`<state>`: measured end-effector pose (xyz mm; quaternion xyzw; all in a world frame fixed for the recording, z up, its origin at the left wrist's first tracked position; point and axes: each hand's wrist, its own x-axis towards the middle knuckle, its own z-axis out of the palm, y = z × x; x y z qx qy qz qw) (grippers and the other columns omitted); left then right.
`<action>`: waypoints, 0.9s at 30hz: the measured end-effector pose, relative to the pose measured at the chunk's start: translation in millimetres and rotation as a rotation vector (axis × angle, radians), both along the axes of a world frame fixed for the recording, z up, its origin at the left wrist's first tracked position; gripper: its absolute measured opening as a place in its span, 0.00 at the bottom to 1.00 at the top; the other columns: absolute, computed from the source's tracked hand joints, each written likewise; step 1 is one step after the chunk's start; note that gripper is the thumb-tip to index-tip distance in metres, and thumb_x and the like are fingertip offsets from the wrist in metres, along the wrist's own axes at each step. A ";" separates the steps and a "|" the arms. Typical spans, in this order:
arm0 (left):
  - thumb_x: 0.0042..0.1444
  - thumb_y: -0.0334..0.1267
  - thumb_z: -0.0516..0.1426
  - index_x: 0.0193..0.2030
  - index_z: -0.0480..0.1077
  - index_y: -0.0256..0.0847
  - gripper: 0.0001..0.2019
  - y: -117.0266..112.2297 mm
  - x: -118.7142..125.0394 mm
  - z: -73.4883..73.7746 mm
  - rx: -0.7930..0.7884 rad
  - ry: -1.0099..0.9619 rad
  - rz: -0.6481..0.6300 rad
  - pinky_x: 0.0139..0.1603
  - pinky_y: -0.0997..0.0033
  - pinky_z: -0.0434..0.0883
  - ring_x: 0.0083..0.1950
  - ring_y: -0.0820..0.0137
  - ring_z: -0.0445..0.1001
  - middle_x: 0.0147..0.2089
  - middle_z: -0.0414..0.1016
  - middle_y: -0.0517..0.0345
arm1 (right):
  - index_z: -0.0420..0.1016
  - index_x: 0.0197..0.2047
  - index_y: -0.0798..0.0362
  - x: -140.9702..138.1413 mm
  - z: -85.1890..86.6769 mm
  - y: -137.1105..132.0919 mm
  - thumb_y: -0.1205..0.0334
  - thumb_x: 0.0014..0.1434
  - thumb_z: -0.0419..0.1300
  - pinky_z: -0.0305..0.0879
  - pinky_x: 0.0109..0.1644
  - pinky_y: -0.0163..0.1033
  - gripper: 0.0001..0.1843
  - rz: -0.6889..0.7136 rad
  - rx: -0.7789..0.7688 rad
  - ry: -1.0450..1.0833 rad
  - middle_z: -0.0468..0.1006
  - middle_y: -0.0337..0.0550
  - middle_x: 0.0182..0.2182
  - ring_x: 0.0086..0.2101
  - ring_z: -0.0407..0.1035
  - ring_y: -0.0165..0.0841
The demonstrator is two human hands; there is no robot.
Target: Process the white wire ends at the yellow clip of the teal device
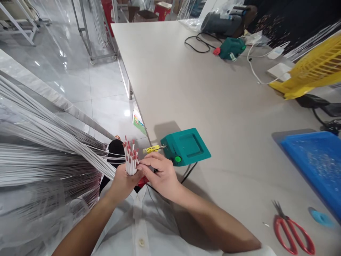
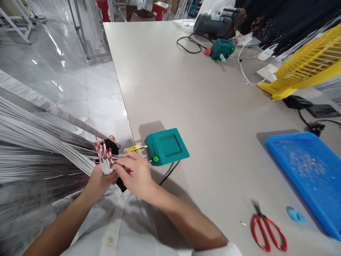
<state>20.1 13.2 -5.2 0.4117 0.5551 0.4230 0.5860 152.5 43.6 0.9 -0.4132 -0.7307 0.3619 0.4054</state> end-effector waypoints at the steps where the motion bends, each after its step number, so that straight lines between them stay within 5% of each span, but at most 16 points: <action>1: 0.47 0.42 0.59 0.16 0.64 0.35 0.16 -0.5 0.8 0.3 -0.004 0.002 0.004 0.19 0.76 0.54 0.19 0.79 0.55 0.15 0.58 0.65 | 0.74 0.29 0.53 -1.6 -1.0 0.4 0.67 0.54 0.57 0.65 0.33 0.35 0.05 -0.005 -0.033 0.020 0.72 0.42 0.26 0.29 0.67 0.30; 6: 0.45 0.38 0.61 0.26 0.72 0.35 0.08 -3.3 1.5 -3.5 -0.024 -0.060 0.108 0.21 0.77 0.62 0.20 0.77 0.63 0.17 0.67 0.63 | 0.69 0.26 0.53 0.8 -4.3 -0.2 0.67 0.55 0.56 0.63 0.33 0.36 0.07 -0.057 -0.093 0.128 0.70 0.40 0.25 0.28 0.65 0.30; 10: 0.45 0.39 0.62 0.31 0.73 0.35 0.09 -2.4 -0.6 -10.3 -0.020 -0.175 0.371 0.31 0.71 0.71 0.26 0.72 0.73 0.25 0.76 0.57 | 0.67 0.26 0.53 4.3 -4.8 -3.3 0.67 0.56 0.54 0.63 0.35 0.37 0.07 -0.051 -0.086 0.179 0.70 0.41 0.26 0.30 0.65 0.30; 13: 0.47 0.40 0.60 0.33 0.73 0.36 0.09 0.2 -2.7 -10.9 -0.020 -0.204 0.516 0.22 0.77 0.67 0.19 0.78 0.67 0.22 0.73 0.61 | 0.67 0.28 0.54 4.3 -6.3 -5.1 0.68 0.56 0.54 0.63 0.37 0.37 0.05 -0.021 -0.073 0.138 0.70 0.42 0.28 0.31 0.65 0.31; 20: 0.46 0.39 0.61 0.34 0.75 0.37 0.10 -4.6 0.3 -1.8 -0.015 -0.002 0.292 0.16 0.77 0.58 0.16 0.80 0.60 0.21 0.71 0.62 | 0.67 0.31 0.53 3.5 -12.5 -5.2 0.68 0.57 0.53 0.62 0.37 0.36 0.04 0.040 -0.049 0.071 0.70 0.43 0.30 0.33 0.65 0.30; 27: 0.46 0.41 0.60 0.36 0.75 0.33 0.13 -1.1 -4.1 0.6 -0.084 -0.046 0.112 0.15 0.78 0.54 0.16 0.80 0.56 0.14 0.61 0.66 | 0.68 0.29 0.53 5.0 -16.0 -1.5 0.68 0.57 0.54 0.62 0.37 0.36 0.06 0.048 -0.102 0.106 0.70 0.42 0.28 0.32 0.65 0.30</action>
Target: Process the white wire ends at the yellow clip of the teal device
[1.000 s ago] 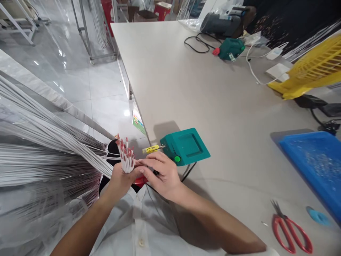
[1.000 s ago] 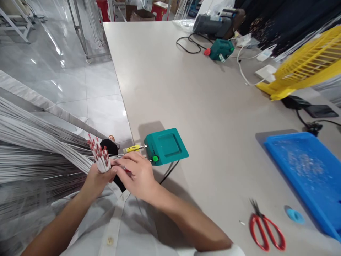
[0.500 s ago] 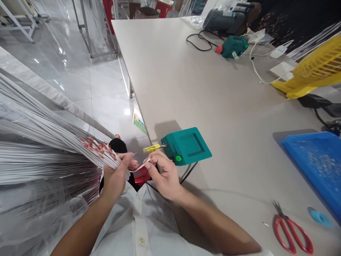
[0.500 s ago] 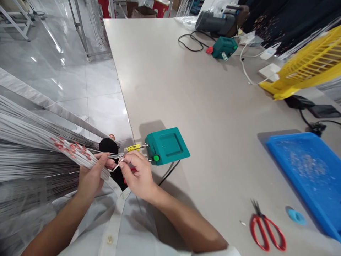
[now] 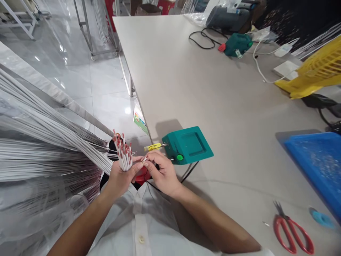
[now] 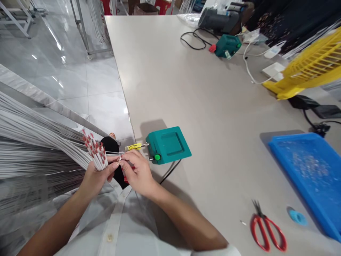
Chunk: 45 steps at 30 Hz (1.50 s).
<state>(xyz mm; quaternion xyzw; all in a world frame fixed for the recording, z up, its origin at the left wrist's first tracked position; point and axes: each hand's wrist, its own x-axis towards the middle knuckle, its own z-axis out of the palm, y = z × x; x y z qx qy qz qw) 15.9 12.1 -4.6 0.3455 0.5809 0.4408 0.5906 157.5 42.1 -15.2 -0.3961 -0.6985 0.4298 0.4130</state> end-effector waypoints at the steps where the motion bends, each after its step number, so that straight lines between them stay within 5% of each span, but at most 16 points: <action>1: 0.46 0.41 0.60 0.34 0.75 0.33 0.12 0.5 -0.5 -0.5 -0.010 -0.002 -0.014 0.15 0.78 0.53 0.16 0.80 0.55 0.14 0.59 0.66 | 0.69 0.29 0.53 0.0 0.2 0.8 0.68 0.57 0.54 0.63 0.37 0.37 0.06 -0.003 -0.006 0.011 0.71 0.42 0.28 0.32 0.65 0.30; 7: 0.46 0.41 0.61 0.29 0.76 0.34 0.10 -1.0 -1.6 -4.9 0.006 -0.002 -0.077 0.17 0.78 0.53 0.18 0.80 0.55 0.18 0.64 0.63 | 0.71 0.29 0.53 4.8 7.9 5.7 0.68 0.54 0.56 0.65 0.35 0.37 0.04 -0.007 -0.010 0.015 0.72 0.42 0.26 0.30 0.66 0.30; 12: 0.46 0.39 0.61 0.30 0.77 0.38 0.07 -0.4 -5.0 9.3 0.037 0.040 -0.199 0.24 0.76 0.60 0.24 0.75 0.62 0.22 0.68 0.61 | 0.71 0.28 0.53 15.7 20.6 13.7 0.69 0.53 0.56 0.65 0.33 0.36 0.05 0.118 0.083 -0.130 0.72 0.41 0.25 0.29 0.66 0.30; 16: 0.45 0.40 0.60 0.20 0.73 0.37 0.10 0.4 -13.1 18.1 -0.019 0.124 -0.246 0.19 0.77 0.56 0.19 0.77 0.56 0.16 0.62 0.63 | 0.73 0.29 0.53 20.8 34.2 21.6 0.69 0.54 0.53 0.64 0.34 0.37 0.09 0.309 0.373 -0.422 0.73 0.43 0.27 0.29 0.65 0.31; 20: 0.46 0.41 0.60 0.18 0.71 0.37 0.12 -4.7 -20.1 9.3 -0.099 0.171 -0.294 0.15 0.78 0.48 0.15 0.79 0.49 0.13 0.55 0.66 | 0.74 0.28 0.56 20.5 36.8 19.5 0.72 0.57 0.49 0.59 0.28 0.40 0.13 0.390 0.787 -0.718 0.73 0.46 0.27 0.30 0.63 0.34; 26: 0.44 0.42 0.61 0.24 0.74 0.35 0.10 -10.6 -9.1 -1.3 -0.175 0.117 -0.231 0.14 0.78 0.49 0.14 0.81 0.49 0.14 0.62 0.64 | 0.74 0.29 0.58 26.0 17.7 7.5 0.74 0.56 0.50 0.56 0.26 0.40 0.13 0.419 1.008 -0.686 0.74 0.50 0.30 0.33 0.63 0.36; 32: 0.48 0.42 0.58 0.33 0.76 0.35 0.12 -12.5 -5.6 -8.3 -0.128 0.113 -0.109 0.16 0.78 0.53 0.16 0.79 0.54 0.16 0.63 0.64 | 0.72 0.38 0.54 32.1 4.2 3.3 0.72 0.58 0.51 0.62 0.31 0.39 0.11 0.300 0.900 -0.545 0.76 0.46 0.34 0.36 0.66 0.34; 39: 0.46 0.41 0.60 0.32 0.77 0.37 0.10 -11.6 -5.0 -3.2 -0.066 0.198 -0.034 0.17 0.77 0.56 0.18 0.77 0.58 0.19 0.68 0.61 | 0.73 0.40 0.54 34.2 21.3 10.6 0.67 0.58 0.53 0.68 0.39 0.40 0.09 0.088 0.336 -0.341 0.75 0.46 0.33 0.35 0.68 0.33; 45: 0.43 0.38 0.62 0.30 0.78 0.39 0.07 -12.5 -2.6 1.0 -0.005 0.227 -0.059 0.22 0.75 0.61 0.23 0.72 0.65 0.20 0.70 0.59 | 0.75 0.35 0.52 27.4 26.9 20.5 0.63 0.59 0.52 0.68 0.36 0.36 0.10 0.325 0.189 -0.425 0.76 0.44 0.33 0.34 0.69 0.31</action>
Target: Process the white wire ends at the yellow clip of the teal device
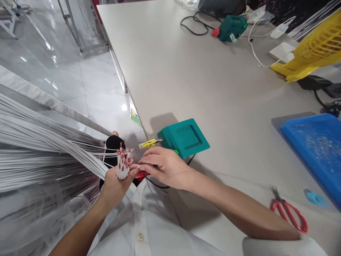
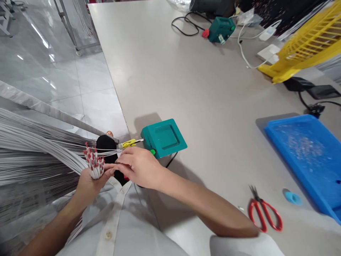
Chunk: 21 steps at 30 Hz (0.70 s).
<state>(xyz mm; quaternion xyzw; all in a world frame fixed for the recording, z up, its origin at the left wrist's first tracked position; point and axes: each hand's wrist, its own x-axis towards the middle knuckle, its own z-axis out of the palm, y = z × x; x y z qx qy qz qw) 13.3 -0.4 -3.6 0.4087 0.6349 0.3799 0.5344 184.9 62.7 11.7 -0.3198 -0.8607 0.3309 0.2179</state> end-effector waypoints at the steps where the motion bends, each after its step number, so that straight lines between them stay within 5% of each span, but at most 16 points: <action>1: 0.43 0.37 0.62 0.29 0.78 0.39 0.06 -0.6 -1.2 0.5 0.014 0.004 -0.017 0.23 0.75 0.62 0.24 0.72 0.66 0.21 0.71 0.59 | 0.75 0.34 0.52 -1.0 0.1 2.1 0.64 0.58 0.53 0.67 0.34 0.35 0.09 0.036 -0.018 -0.008 0.76 0.43 0.32 0.33 0.70 0.31; 6: 0.44 0.35 0.62 0.28 0.77 0.40 0.04 -3.4 -8.4 0.9 0.045 -0.085 0.004 0.19 0.77 0.58 0.18 0.78 0.59 0.20 0.69 0.62 | 0.74 0.31 0.53 -6.4 3.0 8.4 0.67 0.56 0.54 0.67 0.33 0.35 0.08 0.123 -0.170 0.162 0.75 0.43 0.30 0.30 0.69 0.29; 15: 0.44 0.39 0.61 0.28 0.74 0.40 0.05 -0.6 0.7 -9.6 0.059 -0.415 0.232 0.17 0.77 0.55 0.17 0.80 0.58 0.22 0.71 0.63 | 0.75 0.28 0.54 -49.5 -18.1 -22.6 0.55 0.47 0.64 0.61 0.21 0.29 0.10 -0.387 -1.069 0.932 0.73 0.39 0.28 0.21 0.63 0.23; 21: 0.42 0.38 0.63 0.27 0.73 0.39 0.06 -1.6 13.4 -15.8 0.015 -0.533 0.323 0.17 0.78 0.54 0.17 0.81 0.57 0.20 0.68 0.65 | 0.75 0.29 0.54 -56.7 -29.2 -28.9 0.52 0.46 0.64 0.55 0.18 0.29 0.13 -0.453 -1.221 1.000 0.68 0.35 0.18 0.17 0.58 0.23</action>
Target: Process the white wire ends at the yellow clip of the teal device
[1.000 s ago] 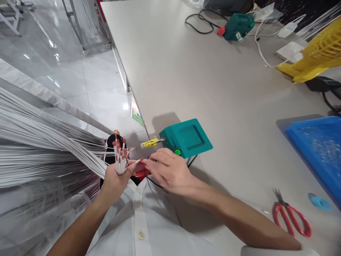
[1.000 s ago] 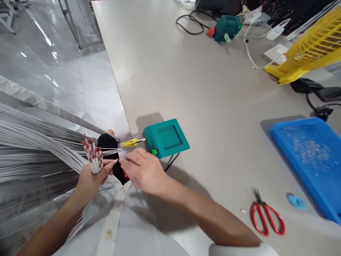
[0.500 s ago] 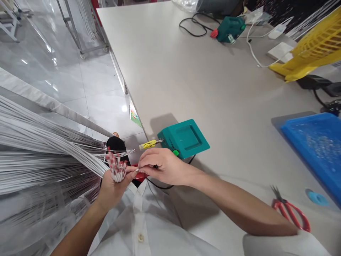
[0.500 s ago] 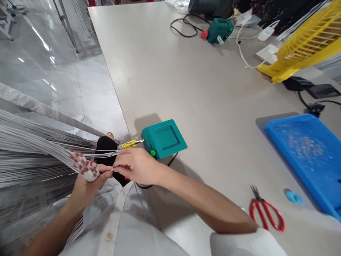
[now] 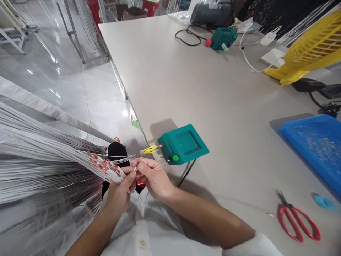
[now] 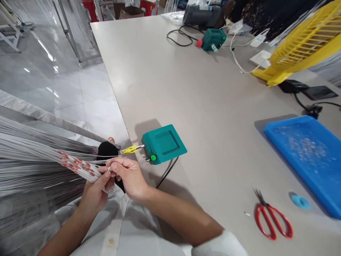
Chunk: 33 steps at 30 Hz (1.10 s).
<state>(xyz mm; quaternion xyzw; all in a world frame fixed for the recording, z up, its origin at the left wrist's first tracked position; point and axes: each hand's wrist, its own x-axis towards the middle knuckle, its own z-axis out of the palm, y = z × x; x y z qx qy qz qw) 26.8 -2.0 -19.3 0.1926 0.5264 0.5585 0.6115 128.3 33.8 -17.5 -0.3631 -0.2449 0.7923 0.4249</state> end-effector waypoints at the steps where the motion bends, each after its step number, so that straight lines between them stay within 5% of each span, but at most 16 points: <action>1: 0.41 0.38 0.63 0.27 0.73 0.39 0.07 -0.3 1.7 -0.5 -0.014 -0.012 0.009 0.17 0.78 0.54 0.17 0.81 0.57 0.20 0.68 0.65 | 0.75 0.29 0.54 1.1 -0.6 0.4 0.52 0.46 0.64 0.55 0.18 0.29 0.13 -0.003 0.019 -0.019 0.68 0.35 0.18 0.18 0.58 0.23; 6: 0.41 0.37 0.63 0.26 0.72 0.38 0.07 -2.6 6.5 -2.1 -0.031 -0.036 0.023 0.17 0.80 0.53 0.17 0.82 0.58 0.21 0.69 0.64 | 0.76 0.30 0.53 9.1 1.5 3.2 0.56 0.53 0.59 0.62 0.25 0.32 0.09 -0.008 0.289 -0.245 0.69 0.35 0.19 0.21 0.63 0.25; 11: 0.48 0.38 0.59 0.29 0.73 0.37 0.06 -5.4 0.2 -4.5 0.021 0.157 -0.100 0.18 0.78 0.52 0.17 0.80 0.56 0.17 0.65 0.65 | 0.74 0.32 0.52 23.9 2.7 9.6 0.65 0.57 0.53 0.67 0.38 0.37 0.08 -0.029 0.948 -0.692 0.77 0.43 0.30 0.33 0.70 0.31; 16: 0.50 0.41 0.57 0.31 0.74 0.36 0.10 -4.5 -6.9 -1.8 -0.014 0.402 -0.224 0.17 0.77 0.51 0.17 0.78 0.54 0.14 0.59 0.66 | 0.72 0.32 0.54 38.9 -0.9 19.0 0.66 0.58 0.52 0.62 0.34 0.37 0.08 0.005 1.528 -1.096 0.77 0.43 0.28 0.28 0.67 0.31; 21: 0.49 0.39 0.57 0.29 0.73 0.36 0.08 -3.3 -0.9 5.3 -0.019 0.548 -0.242 0.18 0.77 0.52 0.16 0.78 0.52 0.14 0.56 0.68 | 0.69 0.27 0.56 43.2 -1.4 25.8 0.66 0.58 0.52 0.57 0.31 0.36 0.09 0.068 1.804 -1.250 0.71 0.40 0.23 0.25 0.63 0.29; 26: 0.49 0.37 0.56 0.27 0.74 0.36 0.08 -0.7 7.9 10.3 -0.021 0.633 -0.155 0.19 0.76 0.56 0.17 0.77 0.56 0.14 0.59 0.66 | 0.69 0.28 0.56 47.6 3.4 25.2 0.67 0.58 0.50 0.58 0.32 0.36 0.10 0.156 1.799 -1.211 0.71 0.41 0.23 0.25 0.62 0.29; 33: 0.49 0.40 0.57 0.25 0.73 0.36 0.10 3.2 3.0 6.7 -0.060 0.634 -0.081 0.17 0.78 0.55 0.16 0.78 0.56 0.14 0.62 0.65 | 0.68 0.33 0.55 49.1 8.0 12.4 0.67 0.59 0.47 0.64 0.35 0.34 0.09 0.061 1.082 -0.907 0.72 0.44 0.27 0.30 0.66 0.29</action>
